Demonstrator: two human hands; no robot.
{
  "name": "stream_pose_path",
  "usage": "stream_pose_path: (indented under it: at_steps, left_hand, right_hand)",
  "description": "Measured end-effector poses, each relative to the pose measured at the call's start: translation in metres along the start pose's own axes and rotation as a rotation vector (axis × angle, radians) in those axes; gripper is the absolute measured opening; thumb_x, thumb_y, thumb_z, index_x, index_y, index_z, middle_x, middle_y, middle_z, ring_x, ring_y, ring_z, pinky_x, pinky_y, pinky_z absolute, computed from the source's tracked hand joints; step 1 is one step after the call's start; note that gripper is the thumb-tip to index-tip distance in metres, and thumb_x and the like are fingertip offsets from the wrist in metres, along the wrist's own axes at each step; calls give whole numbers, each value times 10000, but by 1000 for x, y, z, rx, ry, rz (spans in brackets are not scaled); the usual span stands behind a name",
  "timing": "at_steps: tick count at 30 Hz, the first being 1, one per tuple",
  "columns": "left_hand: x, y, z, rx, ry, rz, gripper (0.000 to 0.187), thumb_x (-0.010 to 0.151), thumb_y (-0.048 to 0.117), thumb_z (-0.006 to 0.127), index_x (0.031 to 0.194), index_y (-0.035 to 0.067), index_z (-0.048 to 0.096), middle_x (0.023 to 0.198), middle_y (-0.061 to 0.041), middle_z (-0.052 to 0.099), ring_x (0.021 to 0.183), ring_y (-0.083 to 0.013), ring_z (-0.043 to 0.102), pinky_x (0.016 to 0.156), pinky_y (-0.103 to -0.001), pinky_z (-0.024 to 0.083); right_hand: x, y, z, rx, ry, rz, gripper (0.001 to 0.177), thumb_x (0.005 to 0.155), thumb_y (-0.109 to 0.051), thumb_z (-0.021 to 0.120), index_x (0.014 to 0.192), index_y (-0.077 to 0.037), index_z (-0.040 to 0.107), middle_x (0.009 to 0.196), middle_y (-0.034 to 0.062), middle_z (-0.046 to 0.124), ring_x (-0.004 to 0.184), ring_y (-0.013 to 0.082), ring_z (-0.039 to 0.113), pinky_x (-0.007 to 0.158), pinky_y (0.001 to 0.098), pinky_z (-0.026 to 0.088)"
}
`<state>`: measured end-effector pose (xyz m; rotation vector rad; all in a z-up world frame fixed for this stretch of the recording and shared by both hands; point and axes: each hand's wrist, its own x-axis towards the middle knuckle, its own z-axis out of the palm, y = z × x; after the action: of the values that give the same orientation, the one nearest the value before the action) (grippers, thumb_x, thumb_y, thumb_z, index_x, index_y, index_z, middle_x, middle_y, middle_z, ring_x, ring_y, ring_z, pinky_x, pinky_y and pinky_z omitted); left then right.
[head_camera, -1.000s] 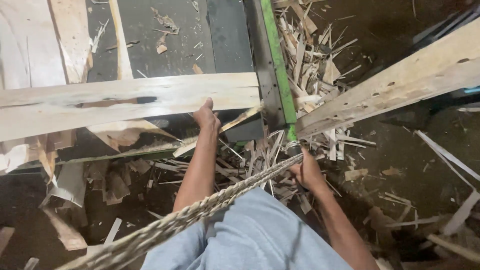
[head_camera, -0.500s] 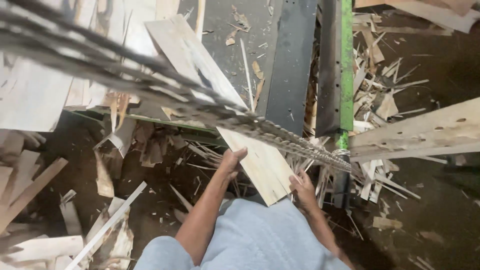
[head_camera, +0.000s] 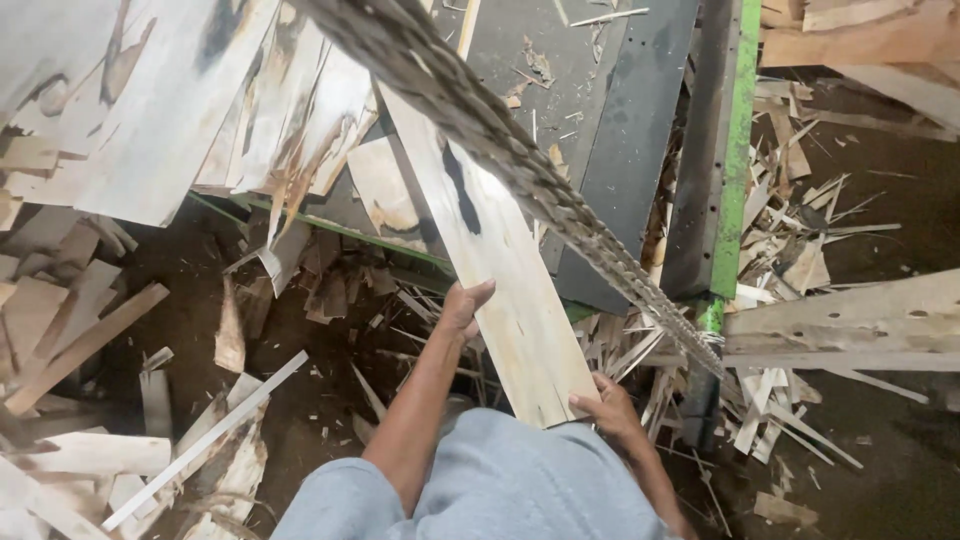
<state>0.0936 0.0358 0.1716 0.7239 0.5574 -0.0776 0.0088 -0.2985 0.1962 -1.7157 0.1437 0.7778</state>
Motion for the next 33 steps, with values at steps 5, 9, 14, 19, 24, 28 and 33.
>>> stream_pose_path:
  at_steps: [5, 9, 14, 19, 24, 28, 33]
  left_hand:
    - [-18, 11, 8, 101, -62, 70, 408, 853, 62, 791, 1217, -55, 651, 1117, -146, 724, 954, -245, 709, 853, -371, 591]
    - [-12, 5, 9, 33, -34, 109, 378, 865, 72, 750, 1214, -25, 641, 1133, -132, 719, 993, -239, 698, 883, -378, 569]
    - [50, 7, -24, 13, 138, 232, 349, 942, 54, 627, 1275, -43, 583, 1201, -145, 698, 1070, -246, 686, 943, -391, 552]
    - [54, 34, -13, -244, 78, 183, 375, 1047, 210, 520, 1336, -27, 545, 1200, -139, 693, 1062, -249, 692, 942, -407, 562]
    - [13, 68, 28, -224, -98, 251, 317, 1044, 154, 524, 1333, 24, 533, 1193, -124, 685, 1042, -236, 700, 918, -418, 594]
    - [-2, 91, 64, 44, 118, 202, 343, 1073, 305, 482, 1329, 85, 542, 1138, -76, 665, 952, -214, 675, 740, -408, 545]
    - [-11, 79, 82, -243, 22, 199, 434, 1073, 378, 447, 1332, 44, 547, 1104, -162, 662, 973, -266, 695, 913, -416, 607]
  right_hand:
    - [2, 38, 1, 218, -43, -63, 501, 846, -99, 761, 1317, 13, 632, 1138, 72, 752, 949, 150, 703, 835, 325, 574]
    - [10, 49, -1, 101, 18, -124, 505, 900, -155, 724, 1366, -7, 596, 1185, 62, 748, 995, 129, 709, 830, 306, 572]
    - [-6, 24, 1, -108, 92, -139, 493, 916, -176, 716, 1376, -30, 618, 1141, 73, 767, 947, 114, 700, 796, 281, 555]
    - [-20, 21, -7, -84, 83, -287, 458, 917, -135, 721, 1345, 5, 637, 1152, 65, 752, 1005, 94, 675, 846, 246, 530]
    - [-33, 39, -15, -148, 292, -232, 422, 899, -120, 739, 1314, -57, 697, 1073, 85, 821, 938, 90, 716, 795, 261, 565]
    - [-64, 23, -17, -334, 340, -408, 553, 811, -75, 740, 1358, -114, 670, 1141, 75, 788, 983, 115, 735, 819, 269, 574]
    - [-96, -5, -8, -530, 416, -724, 563, 768, -78, 798, 1315, -103, 666, 1256, 140, 712, 1138, 241, 697, 910, 324, 550]
